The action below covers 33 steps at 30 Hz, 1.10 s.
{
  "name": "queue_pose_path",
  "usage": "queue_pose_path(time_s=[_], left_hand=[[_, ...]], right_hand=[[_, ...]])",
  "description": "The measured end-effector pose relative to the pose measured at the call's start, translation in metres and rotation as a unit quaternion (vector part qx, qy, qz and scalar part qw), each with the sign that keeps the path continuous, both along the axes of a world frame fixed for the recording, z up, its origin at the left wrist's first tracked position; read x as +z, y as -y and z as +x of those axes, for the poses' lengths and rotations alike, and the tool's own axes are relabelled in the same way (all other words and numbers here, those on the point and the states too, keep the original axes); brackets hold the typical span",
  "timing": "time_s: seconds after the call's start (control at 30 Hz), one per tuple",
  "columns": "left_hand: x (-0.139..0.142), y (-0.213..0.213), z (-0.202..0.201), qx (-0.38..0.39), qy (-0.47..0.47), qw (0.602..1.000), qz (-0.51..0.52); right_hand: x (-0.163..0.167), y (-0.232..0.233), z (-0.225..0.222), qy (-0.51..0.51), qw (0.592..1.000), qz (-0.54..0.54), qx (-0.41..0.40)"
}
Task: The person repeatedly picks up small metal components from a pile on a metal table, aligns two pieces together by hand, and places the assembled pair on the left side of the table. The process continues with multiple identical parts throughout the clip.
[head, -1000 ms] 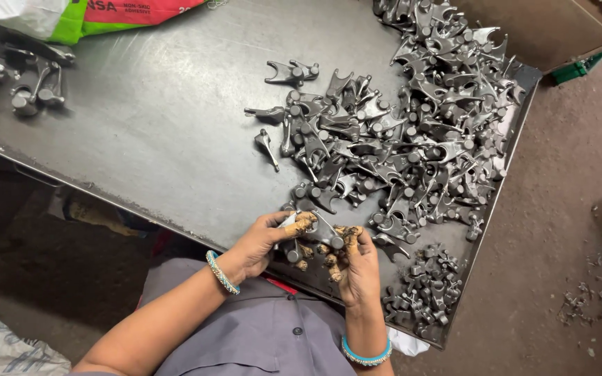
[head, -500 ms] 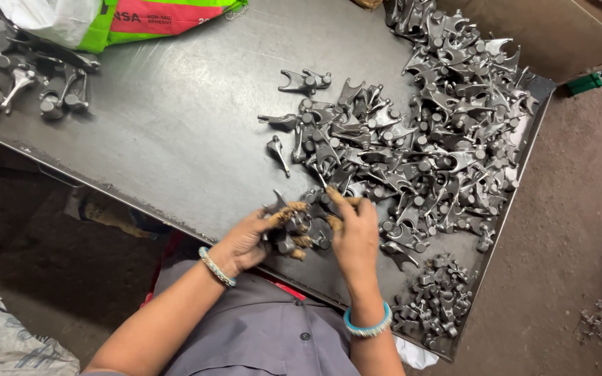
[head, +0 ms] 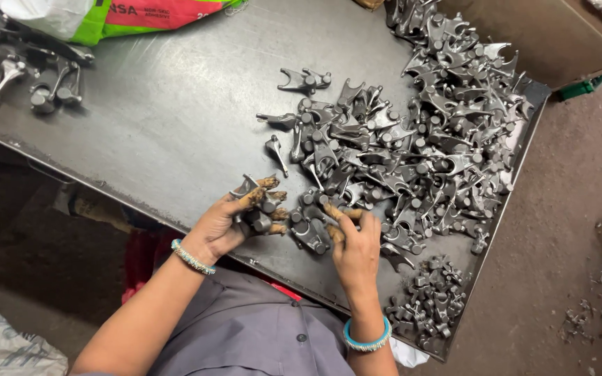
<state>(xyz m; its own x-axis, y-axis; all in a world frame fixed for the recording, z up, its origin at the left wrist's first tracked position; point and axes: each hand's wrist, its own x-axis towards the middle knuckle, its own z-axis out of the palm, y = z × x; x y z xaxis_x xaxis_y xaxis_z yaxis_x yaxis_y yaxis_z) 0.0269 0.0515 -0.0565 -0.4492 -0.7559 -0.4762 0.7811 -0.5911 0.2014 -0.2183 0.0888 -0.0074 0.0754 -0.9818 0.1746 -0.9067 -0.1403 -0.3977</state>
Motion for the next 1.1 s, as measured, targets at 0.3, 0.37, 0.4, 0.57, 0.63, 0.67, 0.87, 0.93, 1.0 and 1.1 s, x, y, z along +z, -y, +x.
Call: queue_pose_path(time_s=[0.3,0.37,0.4,0.57,0.63,0.67,0.87,0.93,1.0,1.1], left_hand=[[0.001,0.001,-0.019,0.005,-0.058,0.998,0.003],[0.004,0.002,-0.018,0.013,-0.070,0.997,0.002],[0.005,0.004,-0.020,0.016,-0.079,0.997,0.000],[0.000,0.006,-0.023,-0.004,-0.033,0.999,0.028],[-0.004,0.005,-0.026,-0.010,-0.044,0.999,0.006],[-0.005,0.006,-0.026,-0.013,-0.065,0.998,-0.022],[-0.003,0.007,-0.031,-0.053,-0.040,0.998,-0.014],[-0.001,0.005,-0.032,-0.061,-0.018,0.998,0.001],[-0.001,0.003,-0.033,-0.064,-0.012,0.998,0.015],[-0.006,0.002,-0.037,-0.094,0.009,0.995,0.018]], right_hand=[[-0.015,0.020,0.008,-0.045,0.999,0.022,0.002],[-0.018,0.016,0.000,-0.019,1.000,0.017,-0.003],[-0.017,0.012,-0.008,0.001,0.999,0.036,-0.019],[-0.002,-0.011,-0.041,0.087,0.964,0.211,-0.137],[0.002,-0.019,-0.046,0.066,0.983,0.136,-0.100],[0.001,-0.022,-0.047,0.057,0.990,0.098,-0.080],[-0.040,-0.026,-0.041,0.085,0.991,0.054,-0.089],[-0.050,-0.028,-0.050,0.339,0.937,0.059,-0.064],[-0.052,-0.033,-0.058,0.521,0.849,0.071,-0.054],[-0.045,-0.036,-0.060,0.649,0.751,0.096,-0.075]])
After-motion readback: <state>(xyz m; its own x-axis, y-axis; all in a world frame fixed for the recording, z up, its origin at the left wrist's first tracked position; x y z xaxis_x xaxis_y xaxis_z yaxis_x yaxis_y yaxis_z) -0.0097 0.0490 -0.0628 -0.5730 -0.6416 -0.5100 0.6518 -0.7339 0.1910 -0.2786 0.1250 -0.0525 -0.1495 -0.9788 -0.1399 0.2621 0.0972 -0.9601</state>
